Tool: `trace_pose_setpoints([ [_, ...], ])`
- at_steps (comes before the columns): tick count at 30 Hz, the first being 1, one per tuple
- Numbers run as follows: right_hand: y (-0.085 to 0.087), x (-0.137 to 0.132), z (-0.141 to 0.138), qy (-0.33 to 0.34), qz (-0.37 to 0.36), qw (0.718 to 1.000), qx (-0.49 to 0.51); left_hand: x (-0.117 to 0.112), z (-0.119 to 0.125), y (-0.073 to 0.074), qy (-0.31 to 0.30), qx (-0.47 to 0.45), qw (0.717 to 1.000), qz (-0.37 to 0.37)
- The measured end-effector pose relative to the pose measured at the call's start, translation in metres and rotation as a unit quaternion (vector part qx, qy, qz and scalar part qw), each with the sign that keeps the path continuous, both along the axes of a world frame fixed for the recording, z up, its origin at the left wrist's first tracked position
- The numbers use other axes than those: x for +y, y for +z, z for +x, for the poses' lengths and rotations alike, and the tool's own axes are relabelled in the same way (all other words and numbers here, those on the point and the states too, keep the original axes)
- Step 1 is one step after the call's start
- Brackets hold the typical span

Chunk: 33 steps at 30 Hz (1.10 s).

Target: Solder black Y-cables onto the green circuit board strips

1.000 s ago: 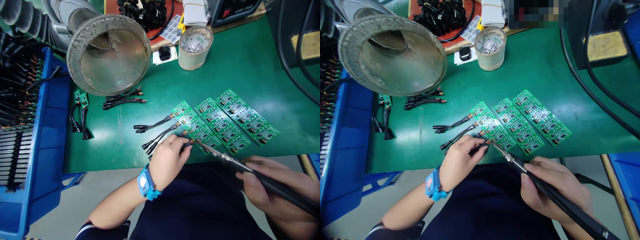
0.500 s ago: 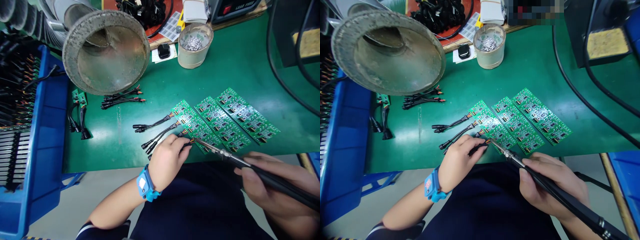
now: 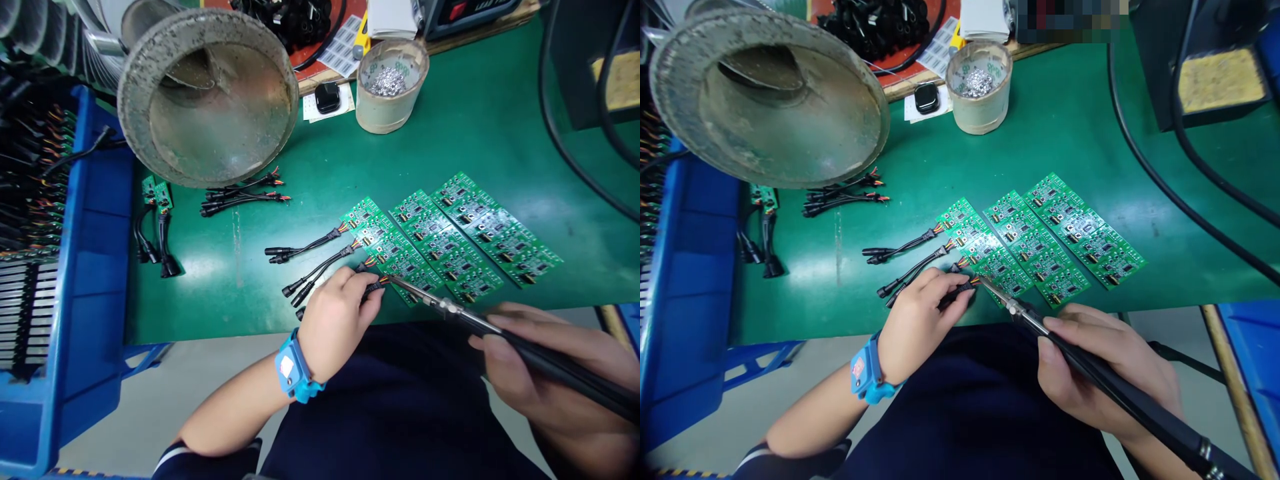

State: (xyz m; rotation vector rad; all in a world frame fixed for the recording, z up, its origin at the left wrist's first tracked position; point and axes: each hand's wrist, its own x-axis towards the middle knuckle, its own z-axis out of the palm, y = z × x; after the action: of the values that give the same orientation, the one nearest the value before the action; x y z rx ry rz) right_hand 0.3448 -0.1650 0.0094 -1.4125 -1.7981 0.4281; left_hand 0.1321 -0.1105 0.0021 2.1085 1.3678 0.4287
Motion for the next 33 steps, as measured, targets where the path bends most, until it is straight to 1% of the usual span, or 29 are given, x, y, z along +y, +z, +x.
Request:
trace_pose_setpoints([
  [3,-0.0017,-0.0028,0.0023,-0.028,0.0,1.0,0.006,0.0,0.0,0.0003,0.001,0.001,1.0,-0.001],
  [7,0.0017,-0.0026,0.003,-0.027,-0.006,1.0,-0.014,0.0002,-0.0001,0.0014,-0.002,0.006,1.0,-0.004],
  [12,0.003,-0.0003,-0.0004,-0.066,0.008,0.998,-0.011,0.0,-0.0011,0.0016,-0.007,0.012,1.0,-0.006],
  [15,0.0006,0.0004,-0.0014,-0.06,-0.023,0.998,-0.006,0.0002,-0.0018,0.0014,-0.011,0.012,1.0,-0.01],
  [17,-0.0007,0.0002,-0.0017,-0.067,-0.045,0.997,-0.005,0.0004,-0.002,0.0014,-0.011,0.012,1.0,-0.012],
  [21,-0.0014,-0.002,-0.0022,-0.088,-0.057,0.994,-0.01,-0.0001,-0.0016,0.0015,-0.01,0.019,1.0,-0.009],
  [25,-0.0014,-0.0039,-0.0015,-0.069,-0.054,0.996,-0.002,-0.0018,-0.001,0.0014,-0.024,0.036,0.999,0.012],
  [29,0.0,-0.0016,-0.0002,-0.043,-0.017,0.999,-0.012,-0.0022,-0.0003,0.0017,-0.045,0.069,0.996,0.027],
  [33,0.0023,0.002,-0.0003,-0.019,-0.017,0.999,-0.022,-0.0013,0.0004,0.0018,-0.049,0.079,0.995,0.033],
])
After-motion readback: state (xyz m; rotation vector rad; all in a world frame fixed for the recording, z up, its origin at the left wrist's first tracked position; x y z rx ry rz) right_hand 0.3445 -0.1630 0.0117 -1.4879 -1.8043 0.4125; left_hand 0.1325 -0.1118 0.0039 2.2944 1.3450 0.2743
